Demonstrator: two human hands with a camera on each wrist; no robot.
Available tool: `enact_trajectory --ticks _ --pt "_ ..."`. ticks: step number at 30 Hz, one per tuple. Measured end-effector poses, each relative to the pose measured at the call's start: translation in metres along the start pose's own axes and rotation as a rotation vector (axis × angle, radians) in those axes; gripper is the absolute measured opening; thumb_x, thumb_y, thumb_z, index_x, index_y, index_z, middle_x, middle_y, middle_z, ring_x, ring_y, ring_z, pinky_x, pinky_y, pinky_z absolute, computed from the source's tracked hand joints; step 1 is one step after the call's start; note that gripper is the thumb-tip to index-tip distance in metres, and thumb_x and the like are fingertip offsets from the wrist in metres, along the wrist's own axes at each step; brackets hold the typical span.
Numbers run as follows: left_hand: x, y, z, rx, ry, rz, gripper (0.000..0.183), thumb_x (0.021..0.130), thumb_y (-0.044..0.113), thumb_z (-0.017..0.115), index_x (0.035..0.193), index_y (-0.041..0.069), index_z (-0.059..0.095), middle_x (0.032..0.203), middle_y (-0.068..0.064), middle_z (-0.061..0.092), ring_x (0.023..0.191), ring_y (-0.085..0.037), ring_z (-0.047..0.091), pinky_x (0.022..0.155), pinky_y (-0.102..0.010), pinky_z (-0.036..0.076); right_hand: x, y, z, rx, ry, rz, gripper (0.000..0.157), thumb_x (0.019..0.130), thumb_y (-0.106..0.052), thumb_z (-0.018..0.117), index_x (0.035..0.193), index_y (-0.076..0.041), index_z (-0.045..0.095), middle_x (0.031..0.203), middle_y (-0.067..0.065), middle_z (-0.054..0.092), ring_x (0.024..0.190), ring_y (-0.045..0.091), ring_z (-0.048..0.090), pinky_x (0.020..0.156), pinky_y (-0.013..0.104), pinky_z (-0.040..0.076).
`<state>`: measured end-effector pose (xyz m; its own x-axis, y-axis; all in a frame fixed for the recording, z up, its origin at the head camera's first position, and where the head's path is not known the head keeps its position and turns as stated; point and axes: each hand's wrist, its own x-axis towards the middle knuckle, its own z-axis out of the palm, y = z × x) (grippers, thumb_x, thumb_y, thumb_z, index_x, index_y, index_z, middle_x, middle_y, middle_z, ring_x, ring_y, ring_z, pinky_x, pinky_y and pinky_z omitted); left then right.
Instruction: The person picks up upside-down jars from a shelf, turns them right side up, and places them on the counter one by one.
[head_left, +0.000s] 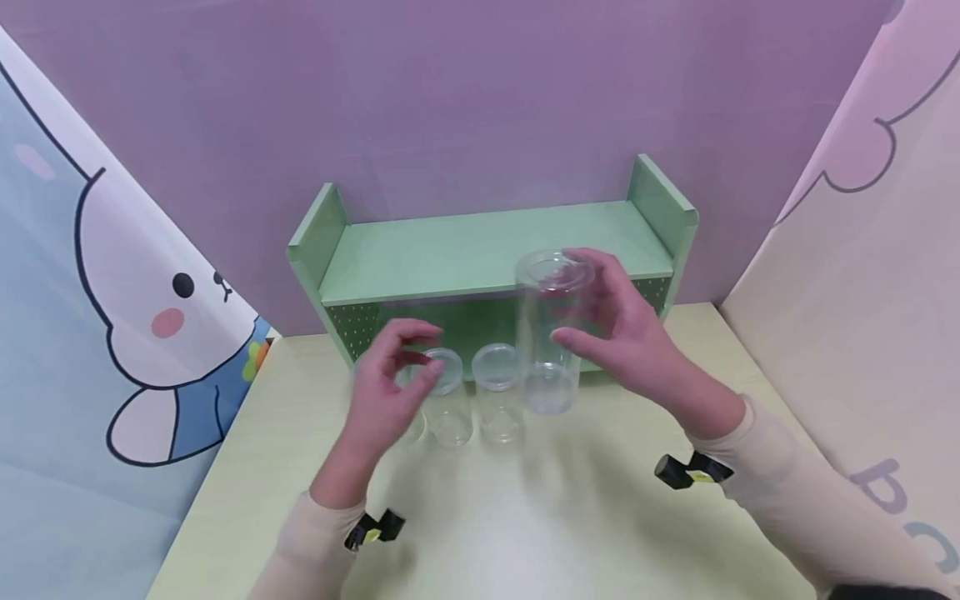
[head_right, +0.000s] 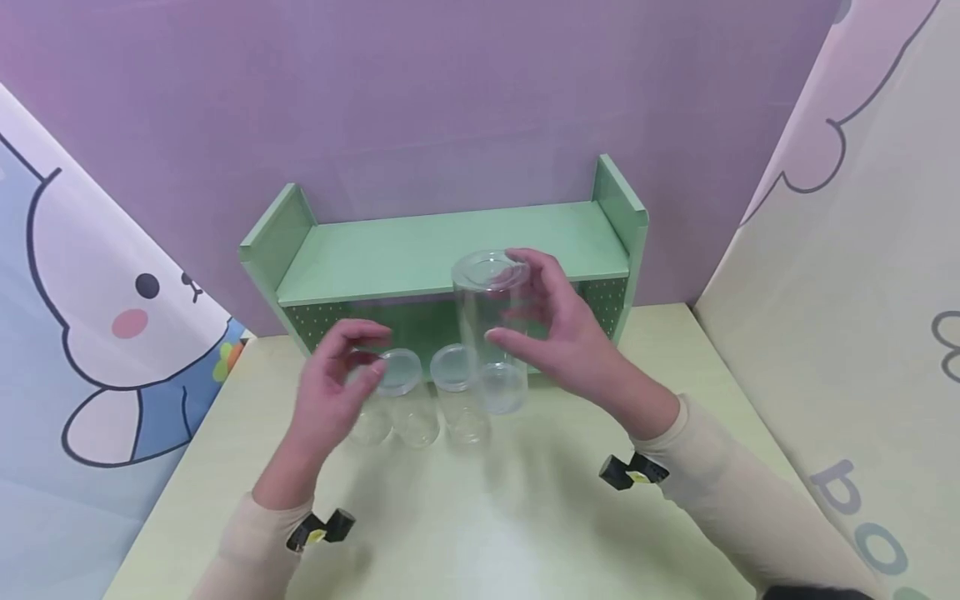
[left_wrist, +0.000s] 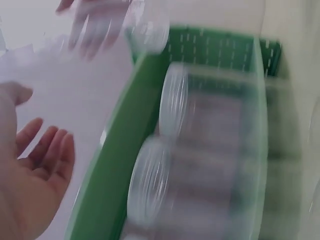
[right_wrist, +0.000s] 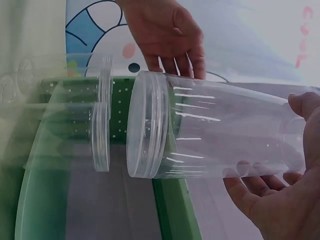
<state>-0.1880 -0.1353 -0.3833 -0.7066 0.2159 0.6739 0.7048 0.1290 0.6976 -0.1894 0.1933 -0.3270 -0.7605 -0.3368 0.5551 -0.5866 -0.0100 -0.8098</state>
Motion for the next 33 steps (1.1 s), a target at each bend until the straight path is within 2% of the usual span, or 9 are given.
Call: enact_trajectory --ticks 4,8,12,18,23,29,33 --pt "-0.004 0.009 0.023 -0.023 -0.183 -0.057 0.058 0.093 -0.001 0.084 0.146 0.005 0.06 0.143 -0.008 0.064 0.126 -0.035 0.065 0.106 -0.042 0.059 0.002 -0.005 0.007 0.009 -0.037 -0.051 0.087 0.092 0.017 0.077 0.165 -0.01 0.037 0.146 0.017 0.061 0.124 0.041 0.069 0.105 0.04 0.061" --pt "-0.008 0.012 0.04 -0.05 -0.259 -0.1 0.074 0.091 0.003 0.088 0.155 0.009 0.052 0.151 -0.007 0.06 0.135 -0.033 0.062 0.112 -0.051 0.056 0.004 -0.011 0.013 0.017 -0.065 -0.085 0.087 0.092 0.015 0.077 0.164 -0.01 0.037 0.147 0.017 0.059 0.126 0.039 0.068 0.107 0.043 0.06" --pt "-0.01 0.01 0.053 -0.067 -0.268 -0.118 0.082 0.09 0.005 0.091 0.159 0.01 0.048 0.153 -0.005 0.059 0.135 -0.028 0.064 0.114 -0.051 0.055 0.007 -0.014 0.019 0.026 -0.08 -0.104 0.086 0.091 0.015 0.078 0.163 -0.007 0.036 0.148 0.017 0.059 0.125 0.039 0.068 0.108 0.043 0.06" --pt "-0.013 0.006 0.066 -0.09 -0.265 -0.154 0.083 0.088 0.01 0.094 0.158 0.018 0.049 0.15 0.001 0.061 0.136 -0.024 0.061 0.114 -0.047 0.054 0.007 -0.015 0.025 0.023 -0.086 -0.121 0.087 0.09 0.018 0.078 0.163 -0.006 0.037 0.146 0.017 0.06 0.125 0.044 0.067 0.109 0.045 0.059" --pt "-0.016 0.005 0.068 -0.129 -0.262 -0.191 0.083 0.088 0.01 0.093 0.158 0.014 0.048 0.149 0.003 0.061 0.136 -0.022 0.059 0.113 -0.045 0.055 0.007 -0.015 0.025 0.013 -0.096 -0.131 0.087 0.09 0.018 0.078 0.163 -0.004 0.036 0.146 0.016 0.059 0.125 0.048 0.066 0.109 0.045 0.059" --pt "-0.018 0.005 0.068 -0.161 -0.25 -0.204 0.081 0.088 0.008 0.092 0.157 0.016 0.05 0.148 0.0 0.062 0.134 -0.025 0.061 0.112 -0.044 0.056 0.006 -0.016 0.023 0.03 -0.105 -0.128 0.087 0.091 0.018 0.076 0.164 -0.005 0.033 0.147 0.017 0.059 0.129 0.04 0.066 0.11 0.046 0.059" --pt "-0.019 0.004 0.064 -0.144 -0.242 -0.199 0.079 0.089 0.006 0.091 0.157 0.015 0.051 0.149 -0.004 0.062 0.134 -0.027 0.061 0.112 -0.042 0.056 0.002 -0.014 0.018 0.061 -0.102 -0.128 0.093 0.093 0.017 0.076 0.167 -0.011 0.028 0.148 0.019 0.057 0.133 0.037 0.066 0.108 0.047 0.06"
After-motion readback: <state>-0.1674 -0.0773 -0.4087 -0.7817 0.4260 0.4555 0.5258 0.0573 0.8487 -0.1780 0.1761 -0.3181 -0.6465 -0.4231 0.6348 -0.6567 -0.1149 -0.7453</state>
